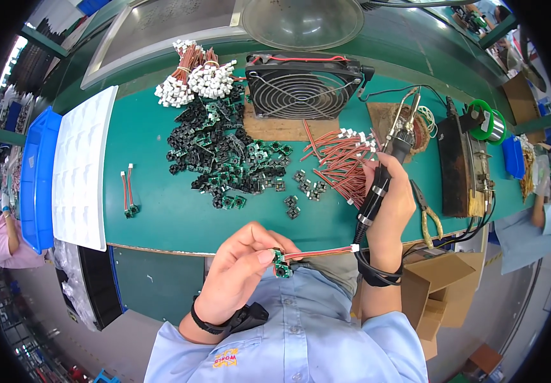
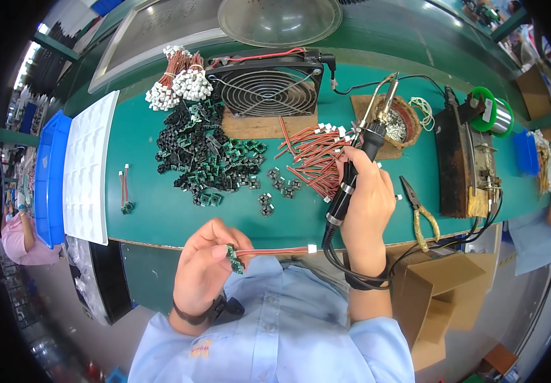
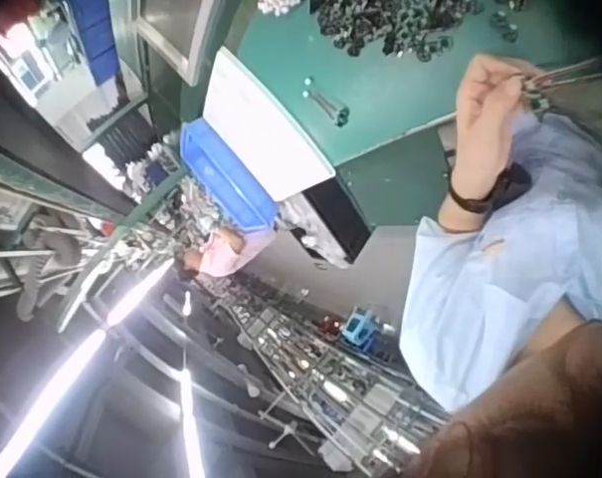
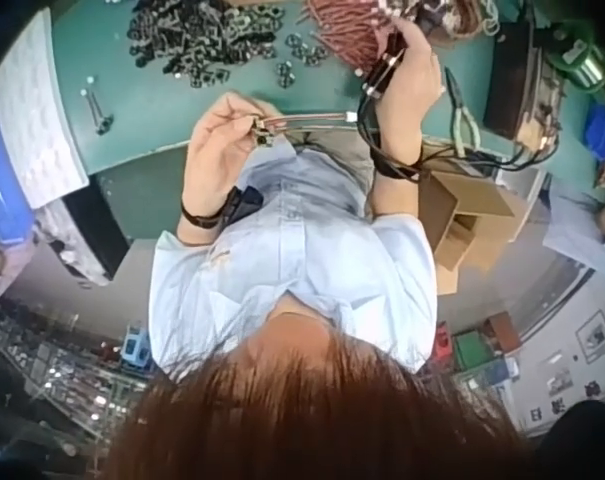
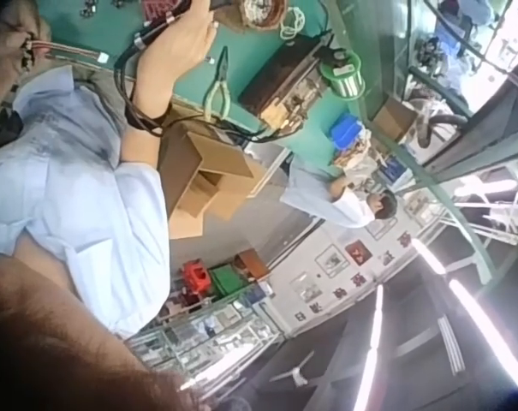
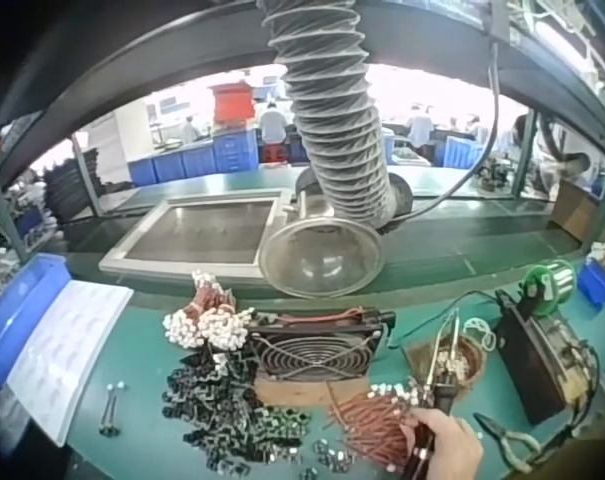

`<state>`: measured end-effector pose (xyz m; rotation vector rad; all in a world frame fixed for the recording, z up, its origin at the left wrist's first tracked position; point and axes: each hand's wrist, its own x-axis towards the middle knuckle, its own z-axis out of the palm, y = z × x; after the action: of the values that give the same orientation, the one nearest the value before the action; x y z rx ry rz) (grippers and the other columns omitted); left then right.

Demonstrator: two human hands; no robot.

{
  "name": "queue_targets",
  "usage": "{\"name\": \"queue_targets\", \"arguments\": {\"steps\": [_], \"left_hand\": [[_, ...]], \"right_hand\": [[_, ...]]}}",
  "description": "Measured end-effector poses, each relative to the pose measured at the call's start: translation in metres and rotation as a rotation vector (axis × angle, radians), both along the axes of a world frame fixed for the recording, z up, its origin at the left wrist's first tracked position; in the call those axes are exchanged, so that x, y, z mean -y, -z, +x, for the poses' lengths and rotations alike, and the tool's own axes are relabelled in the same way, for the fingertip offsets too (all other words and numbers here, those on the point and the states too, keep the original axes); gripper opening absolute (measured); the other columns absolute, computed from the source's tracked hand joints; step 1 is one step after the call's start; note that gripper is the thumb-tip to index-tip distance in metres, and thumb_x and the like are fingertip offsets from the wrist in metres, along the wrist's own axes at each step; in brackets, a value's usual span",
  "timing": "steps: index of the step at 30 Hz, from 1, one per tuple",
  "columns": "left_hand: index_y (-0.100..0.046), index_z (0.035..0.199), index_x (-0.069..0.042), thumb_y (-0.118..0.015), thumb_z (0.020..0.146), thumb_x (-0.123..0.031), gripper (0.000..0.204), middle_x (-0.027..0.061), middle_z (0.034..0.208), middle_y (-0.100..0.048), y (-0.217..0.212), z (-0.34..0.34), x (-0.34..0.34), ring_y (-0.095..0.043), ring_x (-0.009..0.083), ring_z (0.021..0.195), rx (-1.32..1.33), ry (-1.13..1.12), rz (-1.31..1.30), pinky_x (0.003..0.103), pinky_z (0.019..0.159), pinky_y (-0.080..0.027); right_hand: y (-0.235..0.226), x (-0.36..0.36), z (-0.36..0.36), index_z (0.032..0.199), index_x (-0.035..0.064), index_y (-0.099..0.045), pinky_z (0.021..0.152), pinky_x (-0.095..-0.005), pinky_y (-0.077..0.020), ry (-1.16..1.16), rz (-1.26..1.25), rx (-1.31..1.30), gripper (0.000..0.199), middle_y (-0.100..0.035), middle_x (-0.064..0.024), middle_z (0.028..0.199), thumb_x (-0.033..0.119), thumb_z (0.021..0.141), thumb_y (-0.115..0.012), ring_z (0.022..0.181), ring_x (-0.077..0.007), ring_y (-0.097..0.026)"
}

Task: The person solders wires to circuit boards using a soldering iron and then sets each finished assembly onto the table. This process is repeated for several circuit boards throughout the video.

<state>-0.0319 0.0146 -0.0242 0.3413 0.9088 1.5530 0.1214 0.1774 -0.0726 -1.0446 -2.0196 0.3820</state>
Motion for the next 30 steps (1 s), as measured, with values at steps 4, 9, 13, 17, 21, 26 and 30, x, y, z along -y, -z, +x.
{"name": "queue_targets", "arguments": {"steps": [4, 9, 13, 17, 21, 26, 30], "left_hand": [[-0.047, 0.089, -0.002, -0.049, 0.085, -0.010, 0.009, 0.0191, 0.089, -0.058, -0.003, 0.002, 0.001, -0.055, 0.0212, 0.081, -0.052, -0.002, 0.013, 0.033, 0.076, -0.043], [-0.047, 0.092, -0.001, -0.047, 0.088, -0.010, 0.010, 0.0180, 0.093, -0.058, -0.005, 0.006, 0.002, -0.056, 0.0212, 0.084, -0.197, 0.003, 0.011, 0.033, 0.075, -0.044], [-0.047, 0.097, 0.000, -0.047, 0.089, -0.009, 0.012, 0.0166, 0.095, -0.057, -0.005, 0.006, -0.002, -0.056, 0.0206, 0.087, -0.095, 0.035, -0.020, 0.032, 0.072, -0.047], [-0.047, 0.103, 0.001, -0.049, 0.089, -0.009, 0.017, 0.0147, 0.097, -0.057, 0.002, 0.007, -0.007, -0.056, 0.0199, 0.089, -0.003, 0.030, -0.046, 0.030, 0.069, -0.048], [-0.048, 0.107, 0.001, -0.051, 0.088, -0.006, 0.021, 0.0131, 0.098, -0.057, 0.003, 0.015, -0.012, -0.057, 0.0190, 0.089, -0.137, 0.015, -0.030, 0.030, 0.069, -0.049], [-0.050, 0.106, 0.001, -0.054, 0.085, -0.003, 0.021, 0.0111, 0.100, -0.057, 0.000, 0.020, -0.010, -0.056, 0.0175, 0.091, -0.291, 0.087, -0.003, 0.030, 0.072, -0.049], [-0.050, 0.104, 0.001, -0.055, 0.085, -0.002, 0.020, 0.0109, 0.099, -0.057, -0.003, 0.023, -0.010, -0.056, 0.0164, 0.091, -0.322, 0.006, -0.017, 0.029, 0.073, -0.048]], "right_hand": [[0.002, 0.001, 0.004, 0.109, -0.0022, -0.052, 0.085, -0.0277, -0.0496, -0.081, -0.092, -0.077, 0.025, -0.058, -0.0154, 0.095, -0.008, 0.085, -0.052, 0.092, -0.0184, -0.059], [-0.001, 0.009, 0.000, 0.109, 0.0040, -0.051, 0.071, -0.0299, -0.0474, -0.062, -0.076, -0.231, 0.034, -0.062, -0.0114, 0.090, -0.010, 0.078, -0.055, 0.081, -0.0208, -0.060], [-0.020, 0.028, 0.002, 0.111, 0.0044, -0.045, 0.074, -0.0299, -0.0489, -0.078, -0.223, -0.450, 0.038, -0.061, -0.0128, 0.090, -0.011, 0.079, -0.058, 0.083, -0.0201, -0.061], [-0.052, 0.050, 0.017, 0.112, 0.0047, -0.039, 0.075, -0.0294, -0.0497, -0.127, -0.295, -0.434, 0.046, -0.060, -0.0132, 0.089, -0.010, 0.076, -0.063, 0.082, -0.0194, -0.062], [-0.057, 0.064, 0.025, 0.111, 0.0052, -0.037, 0.071, -0.0285, -0.0498, -0.269, -0.435, -0.486, 0.048, -0.061, -0.0137, 0.085, -0.011, 0.075, -0.064, 0.079, -0.0178, -0.062], [-0.053, 0.069, 0.015, 0.108, 0.0061, -0.036, 0.063, -0.0254, -0.0476, -0.448, -0.756, -0.623, 0.047, -0.061, -0.0137, 0.079, -0.007, 0.074, -0.067, 0.070, -0.0152, -0.060], [-0.049, 0.067, 0.016, 0.111, 0.0043, -0.036, 0.068, -0.0247, -0.0509, -0.539, -0.839, -0.740, 0.046, -0.060, -0.0118, 0.086, -0.009, 0.077, -0.064, 0.080, -0.0138, -0.062]]}}
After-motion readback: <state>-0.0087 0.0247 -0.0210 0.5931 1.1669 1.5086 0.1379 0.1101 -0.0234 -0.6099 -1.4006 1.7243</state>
